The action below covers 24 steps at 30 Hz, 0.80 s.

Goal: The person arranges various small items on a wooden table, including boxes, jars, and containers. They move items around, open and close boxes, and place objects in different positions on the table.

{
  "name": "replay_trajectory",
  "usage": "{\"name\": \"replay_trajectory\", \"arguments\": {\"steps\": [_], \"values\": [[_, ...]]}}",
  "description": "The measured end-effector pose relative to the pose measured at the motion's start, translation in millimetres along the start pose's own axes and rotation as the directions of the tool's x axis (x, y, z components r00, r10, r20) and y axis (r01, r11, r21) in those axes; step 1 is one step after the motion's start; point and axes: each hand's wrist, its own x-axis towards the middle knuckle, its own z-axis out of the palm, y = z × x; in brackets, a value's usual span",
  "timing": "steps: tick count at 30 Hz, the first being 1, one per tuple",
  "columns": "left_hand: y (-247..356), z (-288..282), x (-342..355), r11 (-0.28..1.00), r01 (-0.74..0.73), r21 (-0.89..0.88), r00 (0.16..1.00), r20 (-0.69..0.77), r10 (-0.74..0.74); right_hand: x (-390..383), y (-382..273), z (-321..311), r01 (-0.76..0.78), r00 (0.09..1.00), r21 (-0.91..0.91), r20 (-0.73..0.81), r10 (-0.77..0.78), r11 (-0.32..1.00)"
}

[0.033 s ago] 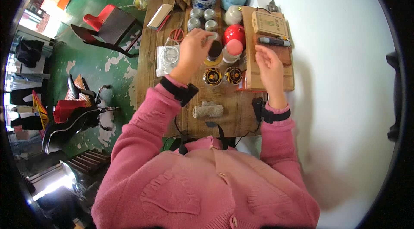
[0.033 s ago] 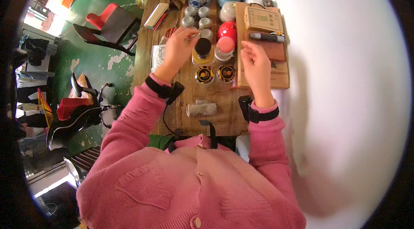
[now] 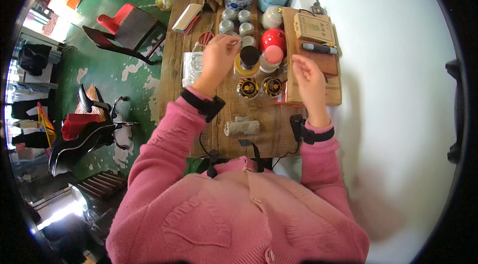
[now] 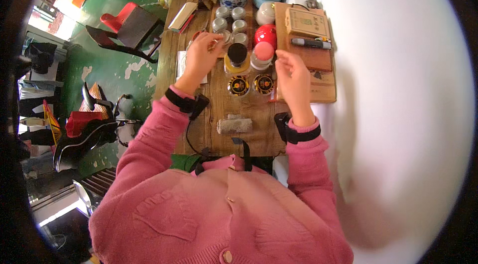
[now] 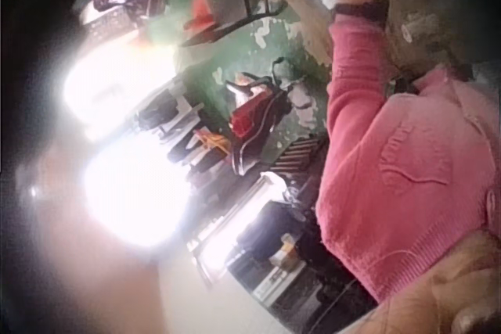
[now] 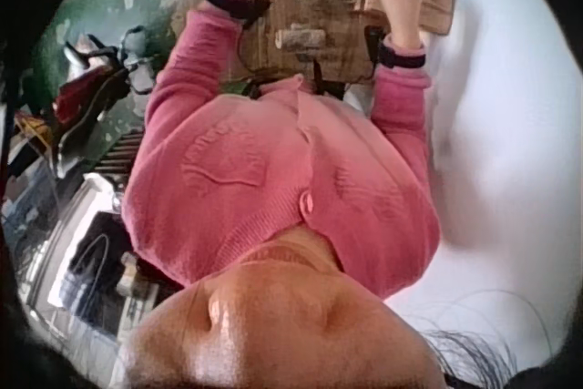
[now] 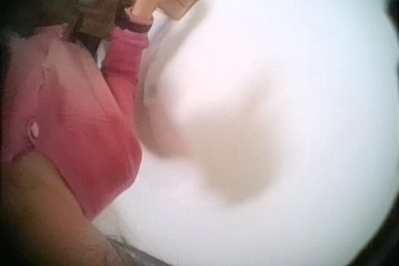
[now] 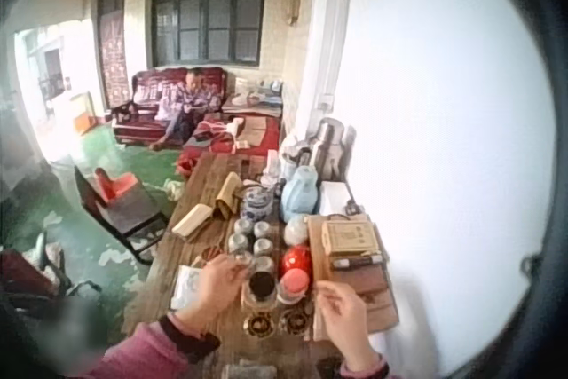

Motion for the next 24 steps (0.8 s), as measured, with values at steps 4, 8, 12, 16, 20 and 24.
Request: {"name": "replay_trajectory", "arguments": {"steps": [4, 8, 12, 16, 20, 24], "values": [[-92, -54, -25, 0.968, 0.198, 0.151, 0.980, -0.052, -0.193, -32, -11, 55, -0.105, 0.976, 0.077, 0.200, 0.087, 0.992], [-181, -88, -60, 0.851, 0.425, 0.310, 0.897, -0.020, -0.441, -51, -9, 119, -0.124, 0.974, 0.018, 0.191, 0.118, 0.992], [-243, -89, -80, 0.764, 0.496, 0.412, 0.833, 0.024, -0.553, -64, 0, 180, -0.183, 0.949, -0.041, 0.254, 0.188, 0.982], [-280, -75, -71, 0.737, 0.479, 0.477, 0.817, 0.065, -0.573, -68, 17, 227, -0.236, 0.920, -0.092, 0.300, 0.253, 0.967], [-301, -60, -43, 0.637, 0.604, 0.478, 0.651, 0.165, -0.741, -68, 34, 253, -0.322, 0.889, -0.116, 0.304, 0.342, 0.940], [-310, -47, -33, 0.581, 0.624, 0.522, 0.624, 0.114, -0.773, -66, 46, 263, -0.345, 0.873, -0.160, 0.306, 0.379, 0.925]]}}
